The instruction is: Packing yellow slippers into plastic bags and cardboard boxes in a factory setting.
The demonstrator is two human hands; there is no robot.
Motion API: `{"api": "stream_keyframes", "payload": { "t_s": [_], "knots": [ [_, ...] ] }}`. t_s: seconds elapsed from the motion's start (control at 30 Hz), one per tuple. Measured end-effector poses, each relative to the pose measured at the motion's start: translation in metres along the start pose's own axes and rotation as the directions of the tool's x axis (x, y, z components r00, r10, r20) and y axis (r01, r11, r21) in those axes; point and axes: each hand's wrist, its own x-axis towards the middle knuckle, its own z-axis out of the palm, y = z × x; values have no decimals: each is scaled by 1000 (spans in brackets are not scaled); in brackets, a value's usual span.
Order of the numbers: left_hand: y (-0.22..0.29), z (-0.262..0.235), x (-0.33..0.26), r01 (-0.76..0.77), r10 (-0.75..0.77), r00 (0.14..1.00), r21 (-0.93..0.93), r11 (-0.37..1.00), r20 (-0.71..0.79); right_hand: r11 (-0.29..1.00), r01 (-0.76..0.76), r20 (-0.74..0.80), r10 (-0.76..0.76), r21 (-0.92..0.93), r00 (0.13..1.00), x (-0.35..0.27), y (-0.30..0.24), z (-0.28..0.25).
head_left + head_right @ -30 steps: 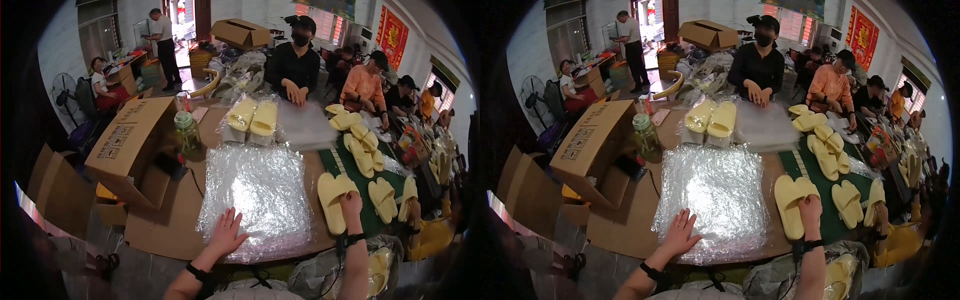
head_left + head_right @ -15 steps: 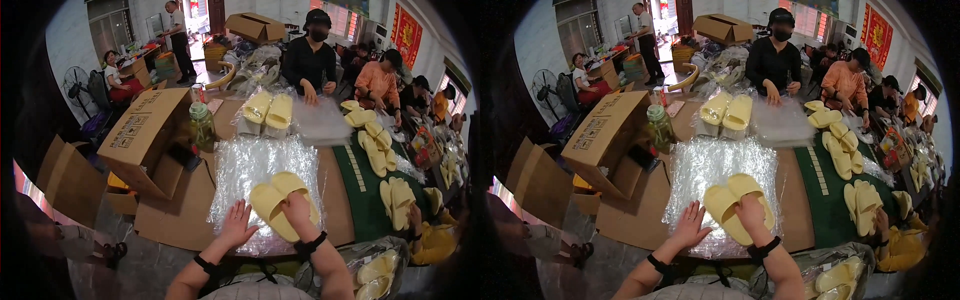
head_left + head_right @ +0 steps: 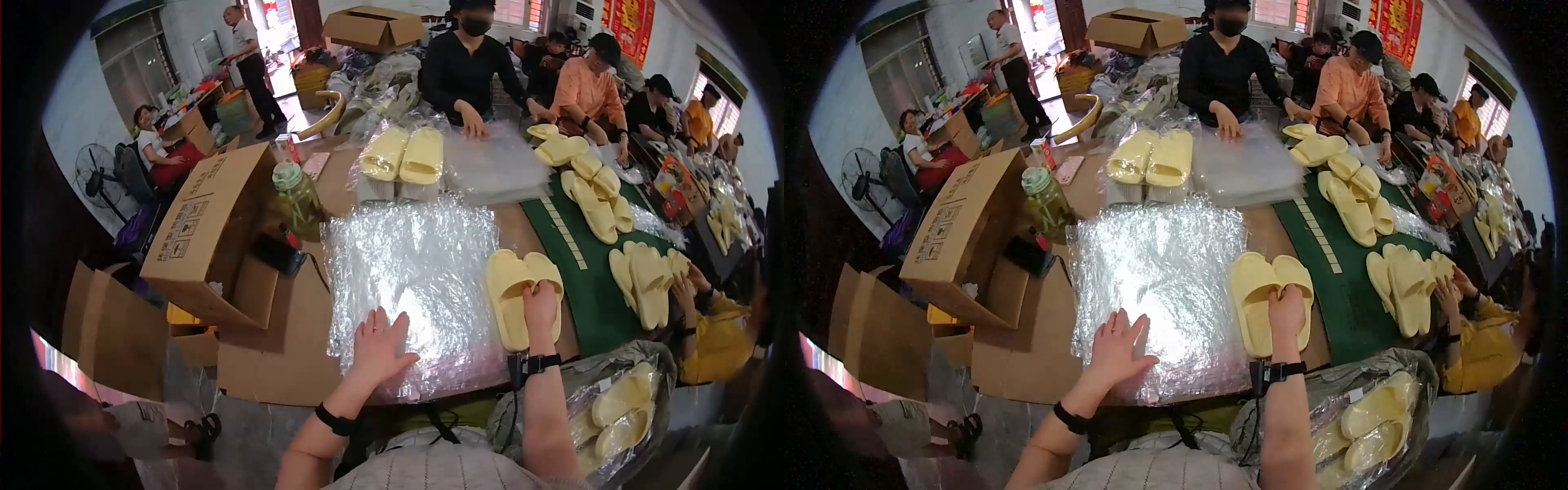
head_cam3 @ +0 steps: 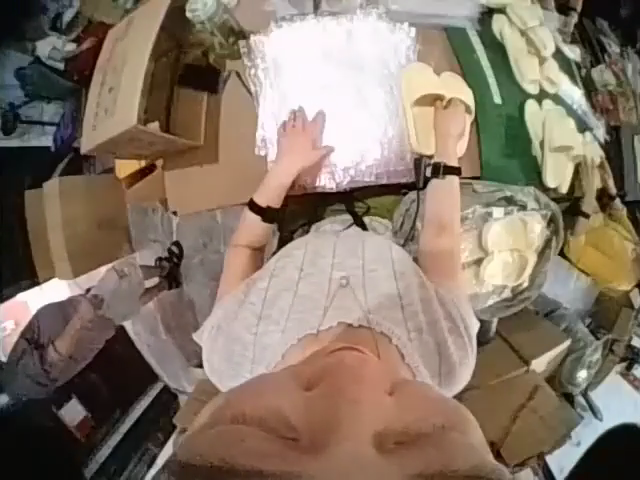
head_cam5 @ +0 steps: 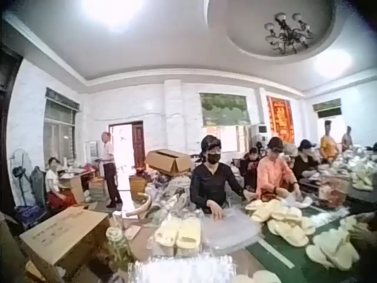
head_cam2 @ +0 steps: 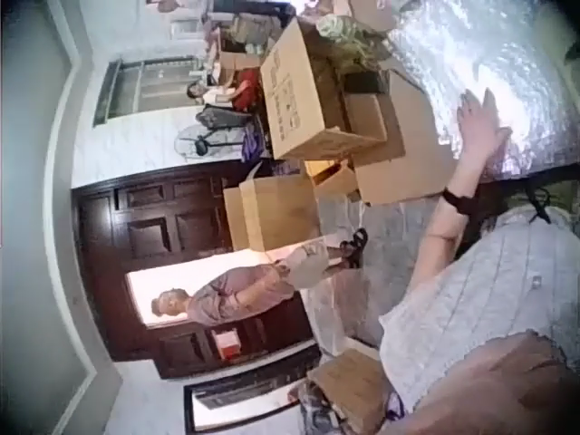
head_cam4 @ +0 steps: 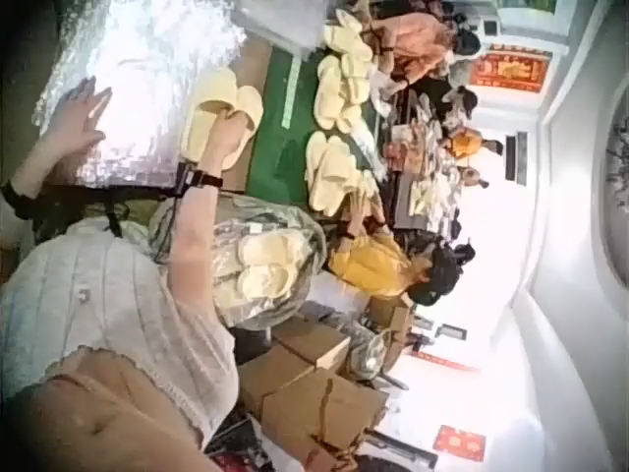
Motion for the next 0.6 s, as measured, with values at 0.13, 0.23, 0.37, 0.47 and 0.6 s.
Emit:
{"api": "stream_keyframes", "payload": {
  "t_s": [0.13,0.23,0.37,0.47,0.6],
  "knots": [
    [-5,6,3,-129,128,972,9,992,-196,982,-34,68,22,185,997,-7,-9,-11],
    [-6,8,6,-298,242,929,-178,938,-282,948,-6,38,-7,318,999,-13,-11,-19],
    [-15,20,15,-212,180,967,-175,961,-182,815,186,-144,-126,549,981,-18,-16,-29],
    [-17,24,25,-235,133,930,-276,932,-342,746,182,-144,-116,641,983,-31,-42,-51],
    [-1,1,26,-342,277,925,-254,905,-259,839,191,-162,-125,510,979,-44,-21,-74]
  ]
}}
